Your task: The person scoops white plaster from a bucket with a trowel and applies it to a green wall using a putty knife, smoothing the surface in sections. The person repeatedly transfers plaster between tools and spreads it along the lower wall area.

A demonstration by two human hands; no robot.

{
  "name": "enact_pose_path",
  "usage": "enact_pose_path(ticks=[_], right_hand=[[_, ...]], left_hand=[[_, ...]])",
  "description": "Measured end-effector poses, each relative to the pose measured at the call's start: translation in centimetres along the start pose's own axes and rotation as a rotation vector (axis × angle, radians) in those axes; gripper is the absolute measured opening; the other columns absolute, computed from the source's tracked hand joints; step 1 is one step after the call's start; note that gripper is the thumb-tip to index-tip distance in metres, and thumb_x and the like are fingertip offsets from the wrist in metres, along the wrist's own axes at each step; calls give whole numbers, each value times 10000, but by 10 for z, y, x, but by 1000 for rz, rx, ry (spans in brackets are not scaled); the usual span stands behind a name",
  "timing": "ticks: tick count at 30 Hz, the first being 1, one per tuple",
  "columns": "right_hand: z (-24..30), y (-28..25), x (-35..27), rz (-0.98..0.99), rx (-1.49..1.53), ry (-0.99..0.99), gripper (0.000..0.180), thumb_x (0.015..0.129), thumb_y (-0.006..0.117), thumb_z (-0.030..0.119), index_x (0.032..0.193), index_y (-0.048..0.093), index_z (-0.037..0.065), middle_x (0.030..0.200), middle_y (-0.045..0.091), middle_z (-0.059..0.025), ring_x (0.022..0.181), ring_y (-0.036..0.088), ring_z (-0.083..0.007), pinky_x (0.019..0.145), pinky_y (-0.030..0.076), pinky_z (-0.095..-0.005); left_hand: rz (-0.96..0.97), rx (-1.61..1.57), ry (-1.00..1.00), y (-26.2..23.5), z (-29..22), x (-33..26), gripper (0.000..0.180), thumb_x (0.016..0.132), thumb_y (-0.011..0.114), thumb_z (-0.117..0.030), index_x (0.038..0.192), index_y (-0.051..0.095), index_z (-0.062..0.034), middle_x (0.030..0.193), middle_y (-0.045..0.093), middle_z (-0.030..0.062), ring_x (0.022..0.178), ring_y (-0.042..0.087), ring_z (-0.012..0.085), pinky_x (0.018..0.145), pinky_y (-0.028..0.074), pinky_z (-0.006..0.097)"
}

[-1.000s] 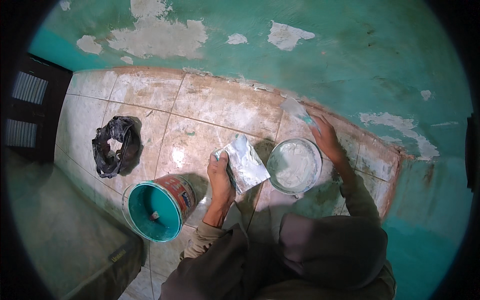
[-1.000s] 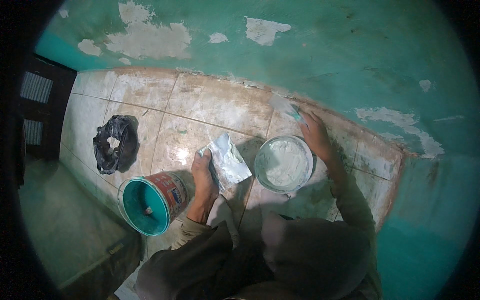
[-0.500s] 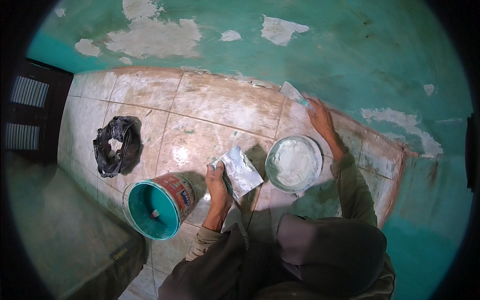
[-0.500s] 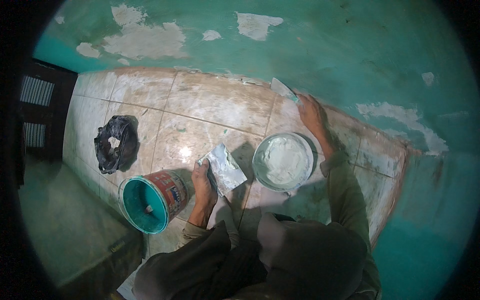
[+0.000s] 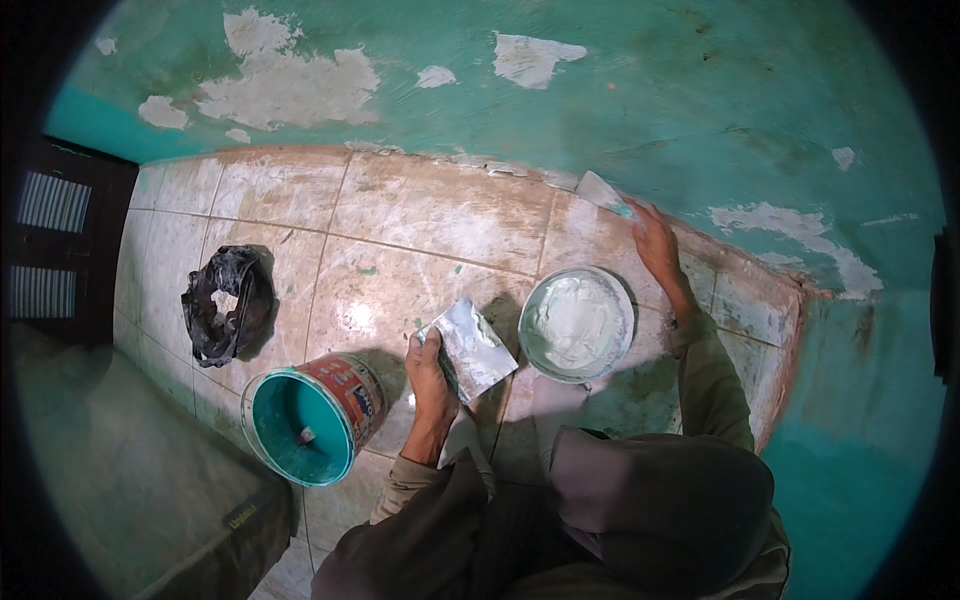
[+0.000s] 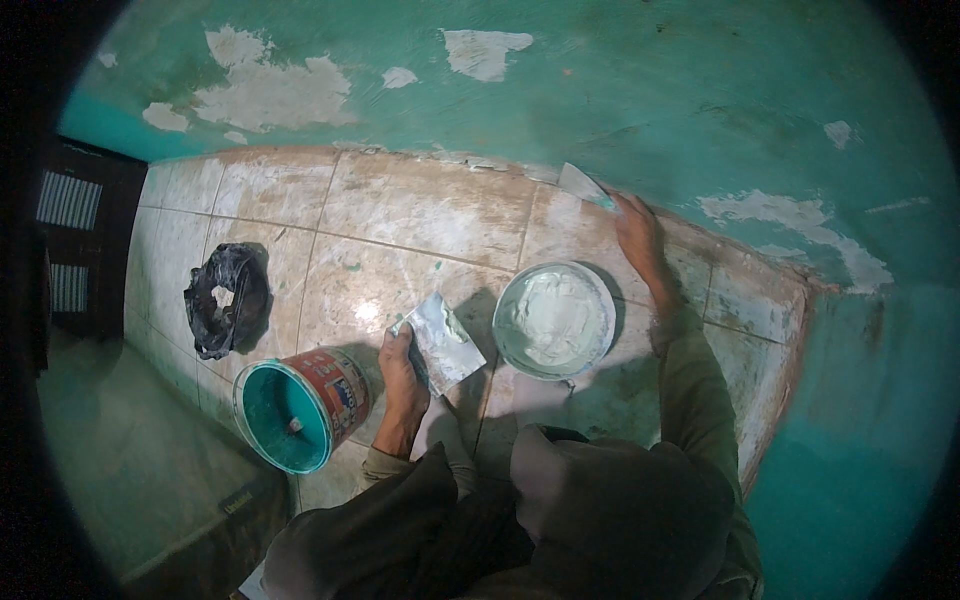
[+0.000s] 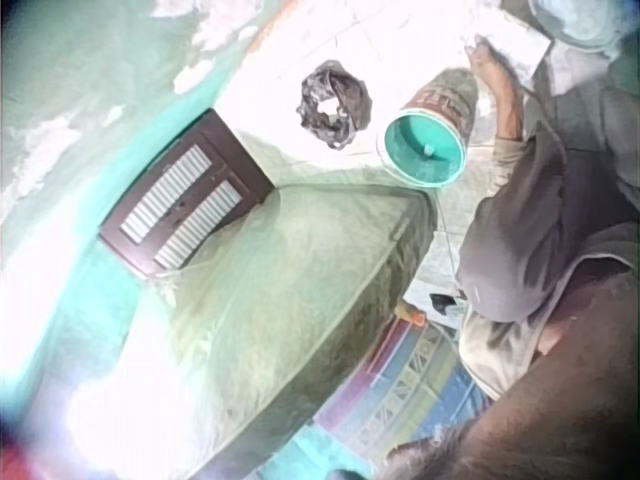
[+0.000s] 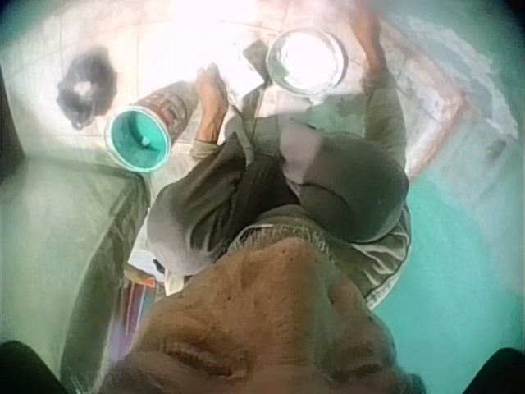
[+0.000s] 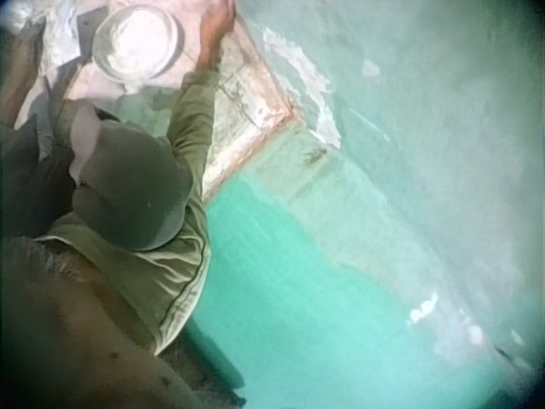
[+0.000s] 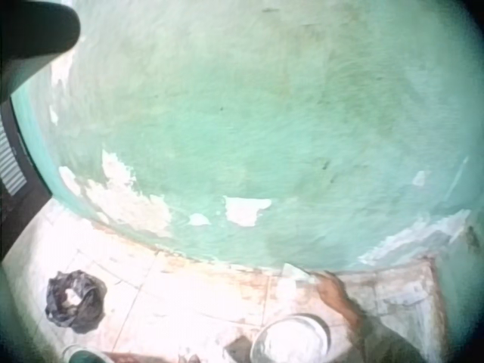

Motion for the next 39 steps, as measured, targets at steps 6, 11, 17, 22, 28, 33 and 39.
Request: enact_pose_path(ticks=[6, 11, 17, 22, 28, 33, 39], right_hand=[[-25, -14, -14, 33, -9, 94, 424, 873, 568, 47, 1294, 563, 93, 1290, 556, -182, 1197, 515, -400, 982, 438, -433], [-41, -17, -23, 51, -65, 155, 415, 885, 562, 69, 1300, 550, 85, 1268, 565, -204, 1188, 519, -406, 991, 431, -445], [-58, -66, -79, -176, -344, 103, 368, 904, 541, 115, 1266, 562, 54, 1138, 628, -209, 1047, 610, -368, 885, 491, -448], [42, -66, -120, 291, 315, 456, 351, 928, 526, 193, 1229, 574, 20, 933, 664, -164, 800, 633, -263, 735, 491, -371], [156, -27, -155, 717, 858, 523, 409, 968, 543, 145, 1346, 505, -7, 883, 648, -57, 669, 557, -79, 543, 446, -237], [180, -26, -142, 787, 988, 598, 383, 970, 546, 170, 1296, 525, -29, 857, 634, -62, 673, 556, -86, 539, 442, -242], [172, -43, -149, 543, 1277, 571, 375, 963, 526, 151, 1289, 535, -34, 857, 631, -56, 675, 564, -94, 559, 447, -244]], left_hand=[[14, -9, -4, 2, 1, 0, 178, 973, 525, -119, 1114, 497, -14, 1024, 620, 79, 889, 602, 156, 800, 497, 308], [3, 4, -22, 3, -3, -2, 179, 975, 524, -125, 1115, 503, -17, 1037, 629, 84, 903, 608, 159, 813, 500, 315], [41, 16, -12, 1, 1, 3, 227, 983, 520, -143, 1168, 496, -13, 1109, 612, 95, 968, 600, 171, 853, 495, 326], [113, -30, 1, 23, -13, 1, 288, 991, 526, -182, 1214, 486, -3, 1158, 589, 98, 1028, 587, 178, 916, 479, 341], [248, 24, 172, 66, -30, -1, 299, 1000, 513, -178, 1222, 521, 22, 1145, 608, 105, 1034, 586, 181, 961, 448, 342], [491, 556, 476, 100, -54, -34, 268, 964, 472, -19, 1184, 615, 35, 1185, 642, 138, 1126, 583, 240, 1017, 411, 350], [626, 800, 740, 116, -75, -52, 298, 882, 469, 107, 1115, 645, 45, 1167, 654, 176, 1127, 599, 276, 993, 436, 353]])
Point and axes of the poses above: each hand's wrist, its own x-axis towards the middle knuckle, its own y-axis out of the palm, z = x × y, the point moved 9 cm from there along x, towards the middle knuckle
